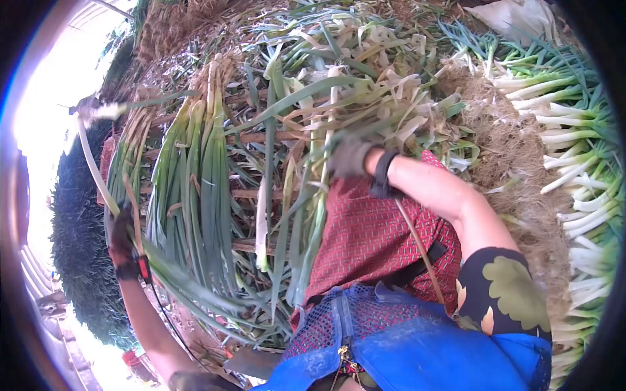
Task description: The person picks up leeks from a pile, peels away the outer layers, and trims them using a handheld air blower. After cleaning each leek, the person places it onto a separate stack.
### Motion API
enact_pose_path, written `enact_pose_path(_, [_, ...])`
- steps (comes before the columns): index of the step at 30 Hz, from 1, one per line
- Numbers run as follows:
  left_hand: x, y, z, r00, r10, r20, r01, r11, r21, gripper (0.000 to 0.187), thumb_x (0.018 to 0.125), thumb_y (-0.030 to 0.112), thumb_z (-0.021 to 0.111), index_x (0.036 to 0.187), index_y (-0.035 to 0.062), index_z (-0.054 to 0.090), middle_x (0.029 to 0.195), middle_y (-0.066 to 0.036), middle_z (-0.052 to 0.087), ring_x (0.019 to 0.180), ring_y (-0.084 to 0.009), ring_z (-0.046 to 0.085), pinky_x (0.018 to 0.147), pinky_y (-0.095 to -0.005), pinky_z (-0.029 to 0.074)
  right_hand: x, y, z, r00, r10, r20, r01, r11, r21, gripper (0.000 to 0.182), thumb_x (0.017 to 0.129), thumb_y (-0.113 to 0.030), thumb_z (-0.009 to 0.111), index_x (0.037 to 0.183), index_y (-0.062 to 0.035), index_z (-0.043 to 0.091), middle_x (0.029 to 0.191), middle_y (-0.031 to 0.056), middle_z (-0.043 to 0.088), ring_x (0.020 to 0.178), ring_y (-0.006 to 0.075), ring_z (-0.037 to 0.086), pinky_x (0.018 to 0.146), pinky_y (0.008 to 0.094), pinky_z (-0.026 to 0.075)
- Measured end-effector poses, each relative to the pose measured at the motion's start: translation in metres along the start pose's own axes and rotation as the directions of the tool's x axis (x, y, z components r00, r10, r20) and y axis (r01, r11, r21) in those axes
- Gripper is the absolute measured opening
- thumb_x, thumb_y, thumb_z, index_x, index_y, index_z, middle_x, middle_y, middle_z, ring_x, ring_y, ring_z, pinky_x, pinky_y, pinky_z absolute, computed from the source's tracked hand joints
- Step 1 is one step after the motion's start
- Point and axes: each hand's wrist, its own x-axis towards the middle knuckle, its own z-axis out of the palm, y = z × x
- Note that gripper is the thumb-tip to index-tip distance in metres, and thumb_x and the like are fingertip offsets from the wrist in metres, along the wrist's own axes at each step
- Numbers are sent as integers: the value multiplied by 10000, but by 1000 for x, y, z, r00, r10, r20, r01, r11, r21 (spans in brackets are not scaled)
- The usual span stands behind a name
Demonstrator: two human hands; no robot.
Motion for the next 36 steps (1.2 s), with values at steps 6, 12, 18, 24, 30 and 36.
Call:
enact_pose_path(6, [-111,-23,37,942,-328,62,334,924,-184,318,930,111,555,1232,17,587,682,42,530,446,-61,452,407,-228,402,51,117,-21,305,293,-906,-630,776,39,191,872,-155,552,1006,-52,642,906,169,652,821,332,661,741,489,500])
enact_pose_path(12, [-165,-22,138,817,-395,420,566,691,-449,487,865,25,570,1333,-27,442,794,18,511,545,-87,529,474,-257,497,54,60,-1,740,-150,-656,-187,890,-415,121,775,-148,606,820,-128,716,834,66,660,890,290,649,794,468,487])
enact_pose_path(18, [-188,15,158,872,-351,342,485,720,-496,476,889,40,591,1346,13,461,789,-15,526,625,-130,545,559,-315,532,73,52,36,810,-119,-574,-227,839,-495,105,735,-174,639,801,-154,718,849,57,634,917,256,615,862,465,460])
enact_pose_path(24, [-210,34,135,968,-180,176,240,870,-430,574,833,6,588,1377,-40,412,823,-42,587,617,-145,607,592,-285,560,22,3,-40,652,-370,-662,213,927,-309,69,710,-186,663,770,-165,692,804,23,629,817,245,607,941,483,429])
enact_pose_path(30, [-213,66,151,957,42,286,111,859,-499,640,806,0,608,1413,-26,409,814,-27,583,669,-141,627,609,-284,554,-43,-79,-118,466,-501,-729,353,861,-366,66,732,-224,658,726,-190,602,728,-10,546,771,217,588,861,451,470])
enact_pose_path(36, [-222,88,225,757,53,651,218,919,-328,473,811,-67,636,1264,-14,510,944,-77,665,808,-191,685,716,-330,582,-73,-124,-137,411,-617,-671,236,783,-576,170,729,-272,660,829,-147,601,770,0,559,814,229,609,717,415,483])
